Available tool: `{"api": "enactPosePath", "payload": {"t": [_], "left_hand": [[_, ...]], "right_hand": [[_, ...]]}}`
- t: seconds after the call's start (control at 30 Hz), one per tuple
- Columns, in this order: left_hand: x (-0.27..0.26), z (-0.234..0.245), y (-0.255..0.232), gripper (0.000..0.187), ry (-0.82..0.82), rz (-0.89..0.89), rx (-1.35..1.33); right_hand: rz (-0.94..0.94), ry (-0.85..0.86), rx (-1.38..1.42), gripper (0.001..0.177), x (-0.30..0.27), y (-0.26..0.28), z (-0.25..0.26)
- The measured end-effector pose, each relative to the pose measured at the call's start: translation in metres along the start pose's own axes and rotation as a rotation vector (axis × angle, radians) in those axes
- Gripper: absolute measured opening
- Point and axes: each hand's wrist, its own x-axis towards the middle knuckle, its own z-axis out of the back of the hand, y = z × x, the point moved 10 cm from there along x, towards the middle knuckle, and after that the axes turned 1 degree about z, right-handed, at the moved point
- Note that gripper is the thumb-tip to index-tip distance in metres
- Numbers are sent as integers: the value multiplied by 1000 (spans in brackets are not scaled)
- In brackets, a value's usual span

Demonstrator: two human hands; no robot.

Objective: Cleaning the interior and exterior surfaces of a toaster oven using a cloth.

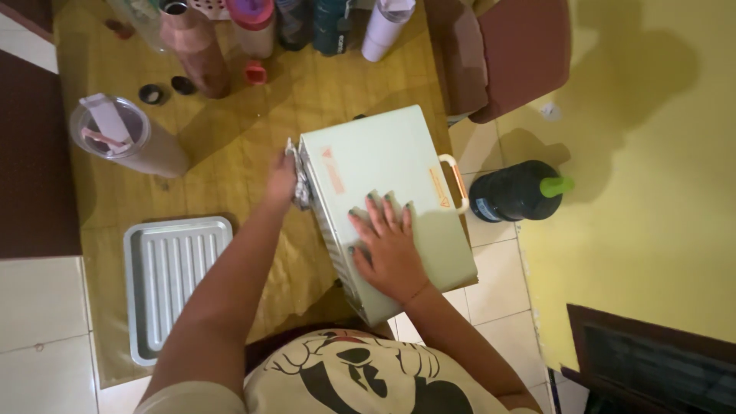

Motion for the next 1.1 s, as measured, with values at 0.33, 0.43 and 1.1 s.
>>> {"api": "enactPosePath", "payload": {"t": [0.33, 0.43, 1.1], "left_hand": [[-92, -20, -207, 19, -109, -373, -255], [-86, -11, -189, 27, -72, -631, -208], [-15, 13, 80, 26, 148, 522, -329]], "right_hand": [[14, -21, 27, 60, -1, 4, 4], [10, -28, 31, 60, -1, 4, 4], [-2, -12, 19, 59, -2, 3, 4]]}}
